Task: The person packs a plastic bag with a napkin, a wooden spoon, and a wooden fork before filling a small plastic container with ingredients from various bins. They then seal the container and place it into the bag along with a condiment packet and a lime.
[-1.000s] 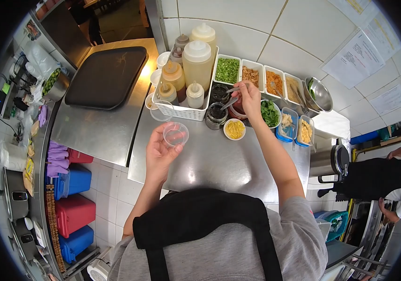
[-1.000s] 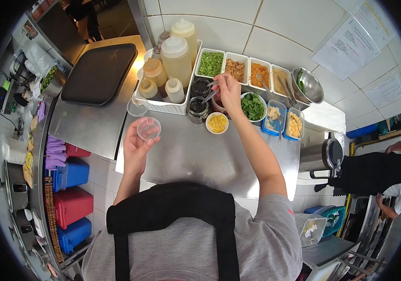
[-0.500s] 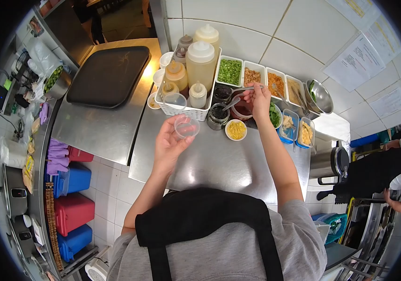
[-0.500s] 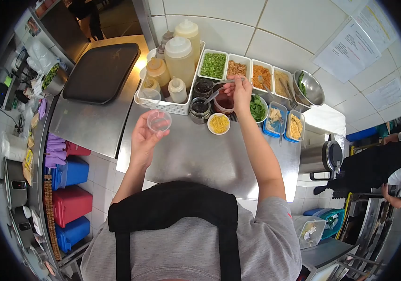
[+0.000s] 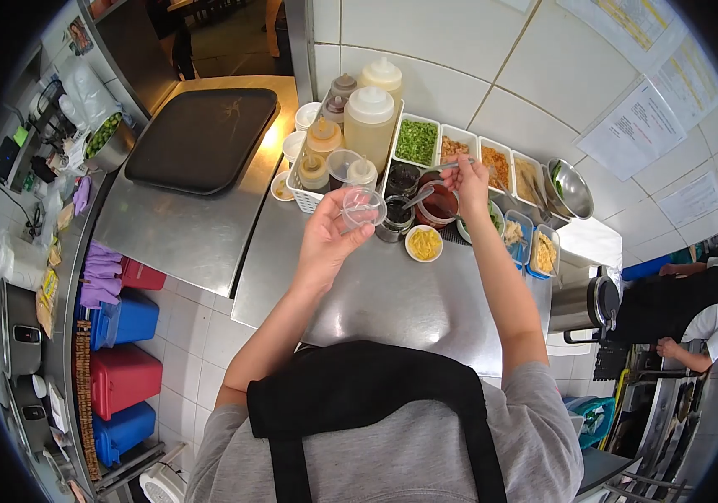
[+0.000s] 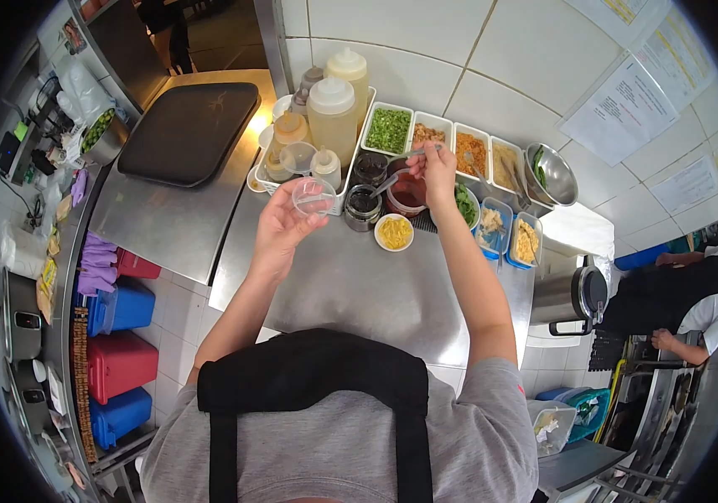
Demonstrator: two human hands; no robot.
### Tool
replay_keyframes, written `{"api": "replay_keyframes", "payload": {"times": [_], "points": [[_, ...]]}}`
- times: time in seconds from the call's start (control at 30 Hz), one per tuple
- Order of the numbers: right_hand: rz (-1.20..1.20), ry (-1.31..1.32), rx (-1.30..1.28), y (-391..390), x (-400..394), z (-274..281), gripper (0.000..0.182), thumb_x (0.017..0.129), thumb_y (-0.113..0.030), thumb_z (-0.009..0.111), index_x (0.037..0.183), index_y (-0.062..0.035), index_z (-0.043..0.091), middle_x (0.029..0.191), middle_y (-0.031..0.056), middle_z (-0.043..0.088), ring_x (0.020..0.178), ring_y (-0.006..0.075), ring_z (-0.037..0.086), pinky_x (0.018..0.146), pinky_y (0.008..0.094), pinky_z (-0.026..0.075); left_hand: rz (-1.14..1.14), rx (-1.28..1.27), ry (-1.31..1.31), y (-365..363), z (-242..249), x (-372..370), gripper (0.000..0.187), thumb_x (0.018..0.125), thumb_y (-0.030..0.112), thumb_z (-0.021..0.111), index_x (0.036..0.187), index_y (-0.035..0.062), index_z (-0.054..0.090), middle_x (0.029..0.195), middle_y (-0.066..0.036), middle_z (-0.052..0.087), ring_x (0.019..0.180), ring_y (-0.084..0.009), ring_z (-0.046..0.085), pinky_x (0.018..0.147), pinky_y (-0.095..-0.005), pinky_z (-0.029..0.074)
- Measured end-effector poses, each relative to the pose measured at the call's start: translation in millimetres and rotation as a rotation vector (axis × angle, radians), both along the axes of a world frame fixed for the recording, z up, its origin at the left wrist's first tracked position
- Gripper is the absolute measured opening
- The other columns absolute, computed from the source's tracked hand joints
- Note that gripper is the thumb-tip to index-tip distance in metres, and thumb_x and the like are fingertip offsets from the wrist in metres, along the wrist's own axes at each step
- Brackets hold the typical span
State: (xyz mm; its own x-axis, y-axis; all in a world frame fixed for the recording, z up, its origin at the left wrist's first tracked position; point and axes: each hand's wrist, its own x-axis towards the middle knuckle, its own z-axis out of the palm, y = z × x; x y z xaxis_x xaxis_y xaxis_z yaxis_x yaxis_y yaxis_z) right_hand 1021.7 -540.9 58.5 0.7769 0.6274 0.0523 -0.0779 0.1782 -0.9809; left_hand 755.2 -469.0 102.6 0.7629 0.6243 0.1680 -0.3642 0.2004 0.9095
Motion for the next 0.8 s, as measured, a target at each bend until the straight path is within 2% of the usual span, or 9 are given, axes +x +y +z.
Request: {"api": "replay_keyframes", "payload": {"times": [0.23, 0.47, 0.57, 0.67, 0.8], "points": [[-0.013, 0.149, -0.017, -4.6, -0.1, -16.1, 0.023, 0.093, -0.021, 0.039, 0.088, -0.0038, 0.054, 0.063, 0.0064, 0.058, 0.047, 0.0096, 0.05, 0.044, 0.0203, 0.039, 0.021, -0.022, 0.019, -1.0, -4.3, -7.1, 0.048, 0.076, 0.007, 0.065, 0.118, 0.0048, 0.042, 0.114, -0.009, 0.049, 0.102, -0.0215, 0.053, 0.081, -0.0317, 0.047], [0.005, 0.141, 0.001, -4.8, 2.6, -10.4, 0.023, 0.093, -0.021, 0.038, 0.089, -0.0036, 0.054, 0.063, 0.0061, 0.058, 0.048, 0.0095, 0.05, 0.046, 0.0206, 0.039, 0.012, -0.018, 0.024, -0.3, -1.0, -1.7, 0.048, 0.077, 0.007, 0.064, 0.119, 0.0048, 0.042, 0.114, -0.009, 0.049, 0.102, -0.0213, 0.053, 0.081, -0.0316, 0.047], [0.025, 0.088, 0.034, -4.3, 6.2, 16.7, 0.024, 0.092, -0.022, 0.04, 0.089, -0.0034, 0.054, 0.064, 0.0056, 0.058, 0.049, 0.0093, 0.05, 0.046, 0.021, 0.039, -0.004, -0.003, 0.032, 1.6, -0.8, 6.1, 0.047, 0.076, 0.007, 0.065, 0.118, 0.0045, 0.042, 0.114, -0.009, 0.049, 0.101, -0.0204, 0.053, 0.081, -0.0311, 0.047], [0.067, 0.003, 0.091, -6.0, -0.7, 66.5, 0.025, 0.092, -0.023, 0.04, 0.088, -0.0031, 0.055, 0.064, 0.0055, 0.058, 0.05, 0.0088, 0.049, 0.047, 0.0204, 0.039, -0.022, -0.018, 0.042, 4.9, 0.2, 17.4, 0.046, 0.077, 0.008, 0.065, 0.117, 0.0041, 0.043, 0.113, -0.008, 0.05, 0.101, -0.0194, 0.054, 0.08, -0.0298, 0.047], [0.237, -0.181, 0.123, -15.7, -33.0, 128.4, 0.026, 0.092, -0.024, 0.04, 0.088, -0.0027, 0.055, 0.063, 0.0047, 0.056, 0.05, 0.0077, 0.047, 0.048, 0.0196, 0.038, -0.039, -0.05, 0.052, 6.5, 4.7, 29.1, 0.044, 0.078, 0.009, 0.064, 0.116, 0.0046, 0.043, 0.113, -0.007, 0.05, 0.1, -0.0189, 0.054, 0.078, -0.0279, 0.047]]}}
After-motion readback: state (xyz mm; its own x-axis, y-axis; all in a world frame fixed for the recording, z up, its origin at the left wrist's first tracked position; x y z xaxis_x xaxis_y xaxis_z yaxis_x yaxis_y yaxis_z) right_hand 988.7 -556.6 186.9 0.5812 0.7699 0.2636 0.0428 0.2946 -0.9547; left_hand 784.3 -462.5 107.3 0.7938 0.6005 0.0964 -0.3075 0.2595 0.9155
